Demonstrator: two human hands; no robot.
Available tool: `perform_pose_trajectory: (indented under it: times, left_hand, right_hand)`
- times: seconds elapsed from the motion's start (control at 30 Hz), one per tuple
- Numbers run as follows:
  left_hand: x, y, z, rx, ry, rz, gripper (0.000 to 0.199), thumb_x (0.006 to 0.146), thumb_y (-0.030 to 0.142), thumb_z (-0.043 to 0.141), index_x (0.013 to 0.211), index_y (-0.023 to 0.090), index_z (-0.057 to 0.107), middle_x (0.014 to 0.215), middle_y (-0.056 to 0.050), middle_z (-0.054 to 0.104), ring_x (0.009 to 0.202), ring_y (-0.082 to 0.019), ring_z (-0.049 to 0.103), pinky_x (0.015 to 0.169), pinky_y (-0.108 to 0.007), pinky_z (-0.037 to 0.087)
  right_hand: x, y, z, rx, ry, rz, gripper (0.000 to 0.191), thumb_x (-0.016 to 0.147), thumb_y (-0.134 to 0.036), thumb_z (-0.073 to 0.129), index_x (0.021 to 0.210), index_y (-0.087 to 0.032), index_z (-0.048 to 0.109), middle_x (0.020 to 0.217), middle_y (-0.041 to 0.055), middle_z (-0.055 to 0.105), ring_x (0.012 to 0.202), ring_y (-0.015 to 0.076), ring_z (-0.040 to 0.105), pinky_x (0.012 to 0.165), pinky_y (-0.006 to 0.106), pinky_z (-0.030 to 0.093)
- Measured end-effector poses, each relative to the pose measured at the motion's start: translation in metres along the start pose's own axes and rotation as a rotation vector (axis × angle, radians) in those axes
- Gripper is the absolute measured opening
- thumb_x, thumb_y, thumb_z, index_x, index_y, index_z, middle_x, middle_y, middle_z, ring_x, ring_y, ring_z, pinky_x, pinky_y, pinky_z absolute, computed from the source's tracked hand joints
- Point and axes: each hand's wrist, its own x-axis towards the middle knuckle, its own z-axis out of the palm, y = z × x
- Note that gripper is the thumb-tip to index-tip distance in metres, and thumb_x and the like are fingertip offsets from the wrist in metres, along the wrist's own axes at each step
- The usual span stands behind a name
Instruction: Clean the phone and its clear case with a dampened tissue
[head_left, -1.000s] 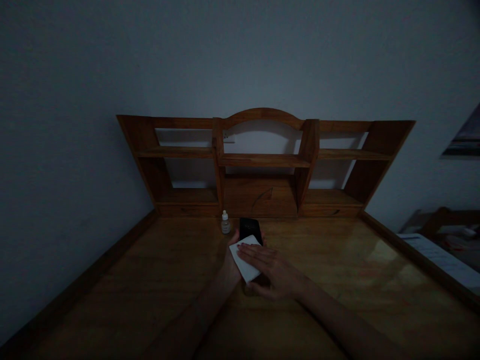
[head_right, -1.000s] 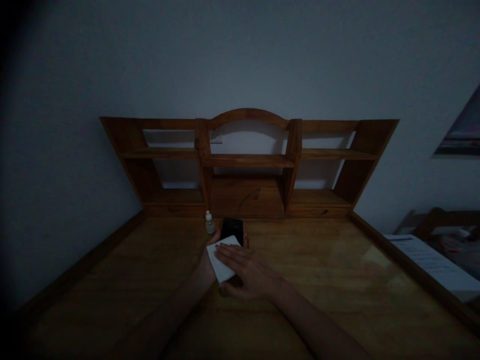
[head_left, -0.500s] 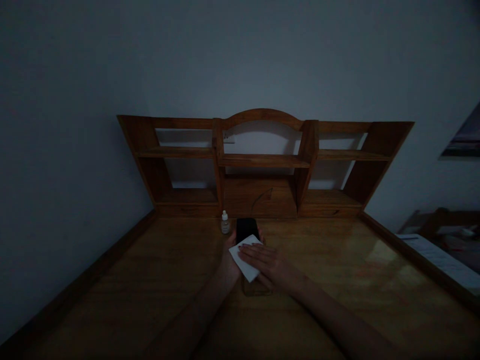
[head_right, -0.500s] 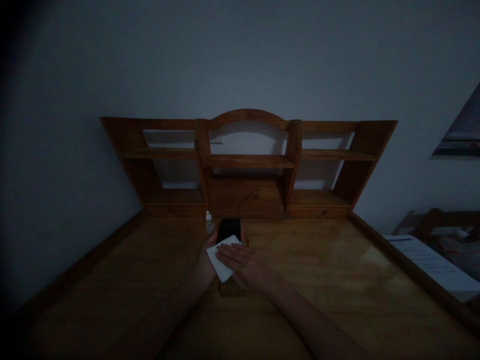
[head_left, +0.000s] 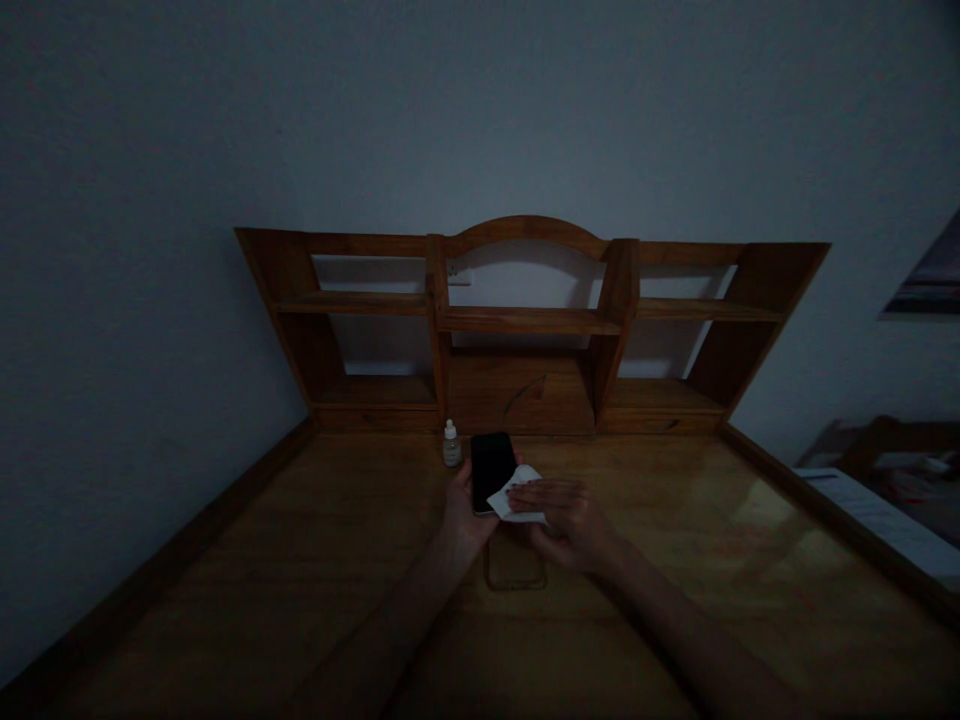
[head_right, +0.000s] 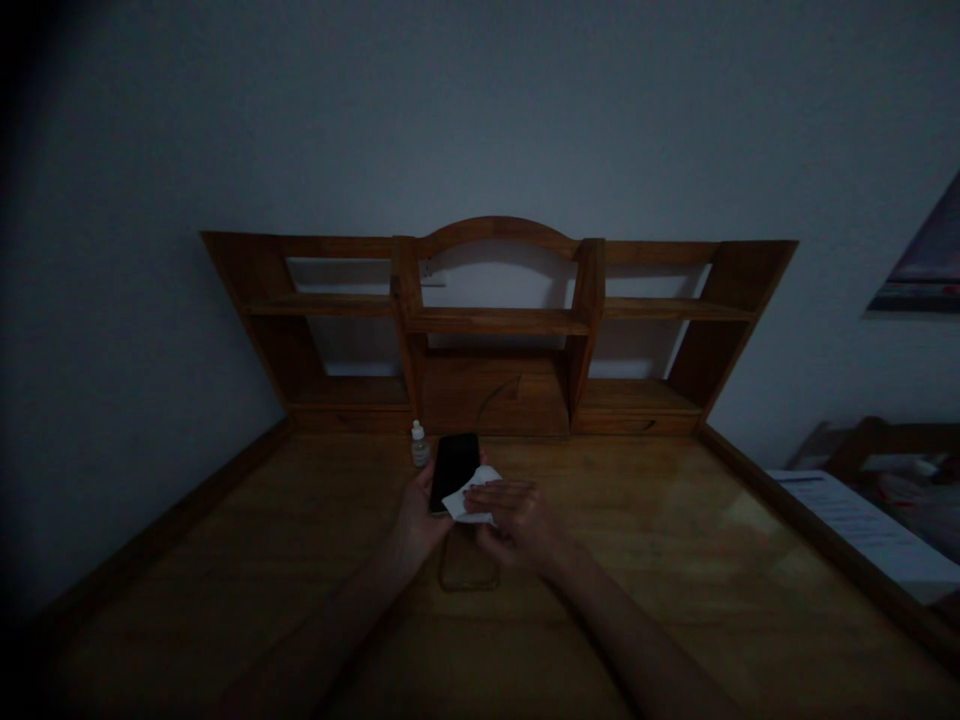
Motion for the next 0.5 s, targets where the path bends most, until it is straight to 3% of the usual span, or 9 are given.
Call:
perform_pose_trajectory:
  times: [0.13, 0.3, 0.5]
  left_hand:
    - [-0.001, 0.000, -0.001, -0.006, -0.136, -0.013, 0.041, 0.088, 0.040, 0.046, 0.114, 0.011, 0.063, 0.108, -0.017, 0.069, 0.100, -0.028, 0.065, 0.089, -0.040, 0.049]
    - [-0.001, 0.002, -0.001, -0.029, -0.146, 0.001, 0.043, 0.091, 0.039, 0.041, 0.114, 0.011, 0.063, 0.107, -0.017, 0.069, 0.103, -0.027, 0.064, 0.087, -0.038, 0.050]
    - [-0.001, -0.004, 0.000, -0.020, -0.027, -0.067, 0.034, 0.090, 0.037, 0.046, 0.085, 0.011, 0.067, 0.073, -0.010, 0.070, 0.062, -0.018, 0.065, 0.063, -0.029, 0.052]
  right_hand:
    - [-0.002, 0.002, -0.005, -0.010, 0.058, 0.013, 0.030, 0.078, -0.013, 0.057, 0.104, -0.021, 0.069, 0.106, 0.0066, 0.073, 0.098, 0.0192, 0.070, 0.092, 0.035, 0.054]
    - [-0.003, 0.003, -0.006, -0.019, 0.011, 0.024, 0.037, 0.080, -0.015, 0.055, 0.115, -0.021, 0.065, 0.112, 0.0078, 0.071, 0.105, 0.0197, 0.067, 0.096, 0.037, 0.052]
    - [0.001, -0.004, 0.004, -0.024, -0.125, 0.051, 0.048, 0.083, -0.016, 0.051, 0.131, -0.019, 0.055, 0.128, 0.0094, 0.062, 0.121, 0.0202, 0.057, 0.104, 0.038, 0.045]
